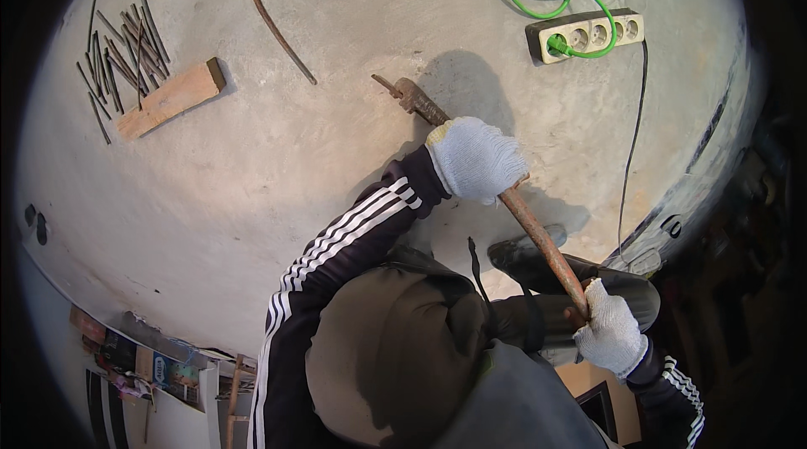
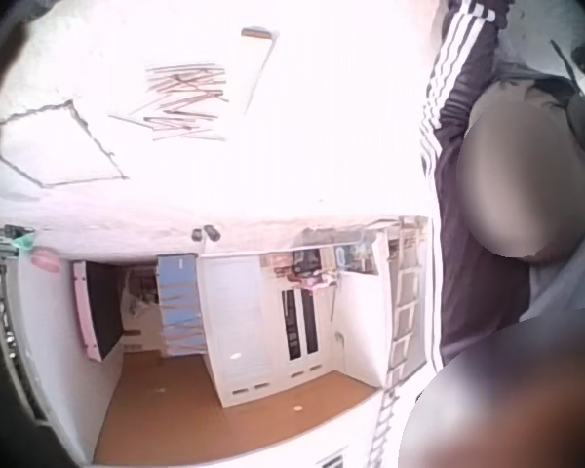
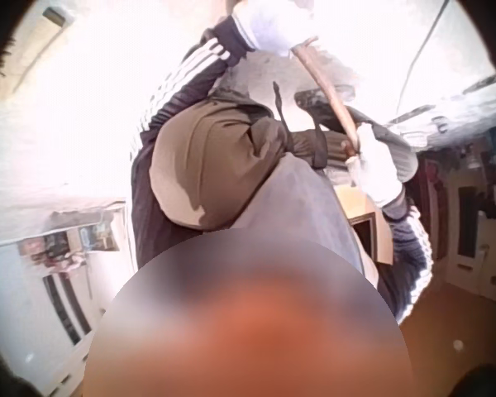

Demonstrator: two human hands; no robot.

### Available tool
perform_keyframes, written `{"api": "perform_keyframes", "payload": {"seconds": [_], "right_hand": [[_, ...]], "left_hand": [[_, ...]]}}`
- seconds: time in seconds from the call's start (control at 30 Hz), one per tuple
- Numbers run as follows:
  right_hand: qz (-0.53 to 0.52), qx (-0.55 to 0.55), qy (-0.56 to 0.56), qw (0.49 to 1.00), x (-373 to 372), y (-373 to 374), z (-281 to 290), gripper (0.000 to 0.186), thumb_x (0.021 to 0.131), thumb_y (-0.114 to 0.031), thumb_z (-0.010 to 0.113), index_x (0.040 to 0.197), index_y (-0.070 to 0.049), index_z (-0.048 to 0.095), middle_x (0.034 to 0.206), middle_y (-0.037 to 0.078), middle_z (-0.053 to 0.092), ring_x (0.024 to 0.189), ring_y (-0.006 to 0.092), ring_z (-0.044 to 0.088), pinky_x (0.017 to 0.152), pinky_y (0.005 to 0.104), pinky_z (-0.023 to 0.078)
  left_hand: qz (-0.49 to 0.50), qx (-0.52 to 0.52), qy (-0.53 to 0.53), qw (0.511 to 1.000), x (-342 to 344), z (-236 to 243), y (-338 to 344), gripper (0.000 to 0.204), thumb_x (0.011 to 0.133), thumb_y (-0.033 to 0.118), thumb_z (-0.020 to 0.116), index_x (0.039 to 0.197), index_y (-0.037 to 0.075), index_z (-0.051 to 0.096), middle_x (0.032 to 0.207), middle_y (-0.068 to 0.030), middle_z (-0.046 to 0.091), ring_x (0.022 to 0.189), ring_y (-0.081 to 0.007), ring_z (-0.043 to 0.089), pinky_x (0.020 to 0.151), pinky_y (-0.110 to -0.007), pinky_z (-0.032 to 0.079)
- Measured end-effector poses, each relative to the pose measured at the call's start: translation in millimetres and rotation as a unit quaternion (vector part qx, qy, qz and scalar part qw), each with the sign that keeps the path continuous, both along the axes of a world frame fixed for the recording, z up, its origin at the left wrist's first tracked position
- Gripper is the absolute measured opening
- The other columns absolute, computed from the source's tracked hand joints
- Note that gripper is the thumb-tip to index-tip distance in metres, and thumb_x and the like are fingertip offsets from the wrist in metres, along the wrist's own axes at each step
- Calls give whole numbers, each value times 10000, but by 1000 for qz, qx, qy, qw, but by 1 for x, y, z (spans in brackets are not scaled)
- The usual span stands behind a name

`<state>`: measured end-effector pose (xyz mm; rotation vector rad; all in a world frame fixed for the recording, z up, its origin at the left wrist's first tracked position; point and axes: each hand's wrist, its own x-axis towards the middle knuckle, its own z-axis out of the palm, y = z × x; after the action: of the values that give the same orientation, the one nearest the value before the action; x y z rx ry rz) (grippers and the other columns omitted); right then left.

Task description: The person uses a crowbar to bend and break a long metal rod into shorter pieces on a concrete floor. They then use an angle grinder to cut additional metal rods to length, placing the cut pieces in a pile. The person repeats the bending and cutting process several times.

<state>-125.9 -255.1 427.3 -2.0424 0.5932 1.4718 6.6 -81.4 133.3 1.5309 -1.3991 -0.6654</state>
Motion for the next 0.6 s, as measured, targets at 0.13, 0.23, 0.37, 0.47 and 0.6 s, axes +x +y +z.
{"api": "perform_keyframes", "payload": {"seconds": [0.13,0.23,0.37,0.47,0.6], "right_hand": [[-36,13,16,999,-11,-5,-4,230,934,-86,703,1075,6,546,643,196,599,603,429,665,515,491,490],[-70,9,48,996,-21,-2,-11,237,918,-90,705,1082,-11,553,643,185,604,609,435,666,524,502,499],[-89,4,50,995,-50,10,-24,296,842,-62,725,1078,-25,551,650,180,612,621,433,676,537,515,512],[-75,-6,60,995,-83,12,-48,297,792,-46,721,1019,-44,529,652,186,609,631,434,681,538,515,518],[-110,-9,28,994,-112,1,-75,279,822,-76,713,1022,-37,522,655,210,603,630,465,662,546,542,506]], "left_hand": [[-46,26,14,998,3,0,-3,226,718,340,822,829,185,701,777,-67,670,706,-297,722,586,-454,564],[-51,4,14,999,-3,-7,-5,185,747,325,789,807,184,685,769,-64,661,698,-287,715,581,-447,557],[-33,-21,5,999,-20,-16,0,147,772,310,755,799,187,679,767,-56,656,700,-286,707,589,-444,555],[-92,23,5,996,-28,-20,1,148,765,305,760,802,184,684,776,-54,660,716,-289,712,608,-440,563],[-158,83,-63,982,-23,-15,-23,301,684,365,838,895,189,717,854,-59,666,788,-287,713,686,-427,573]]}}
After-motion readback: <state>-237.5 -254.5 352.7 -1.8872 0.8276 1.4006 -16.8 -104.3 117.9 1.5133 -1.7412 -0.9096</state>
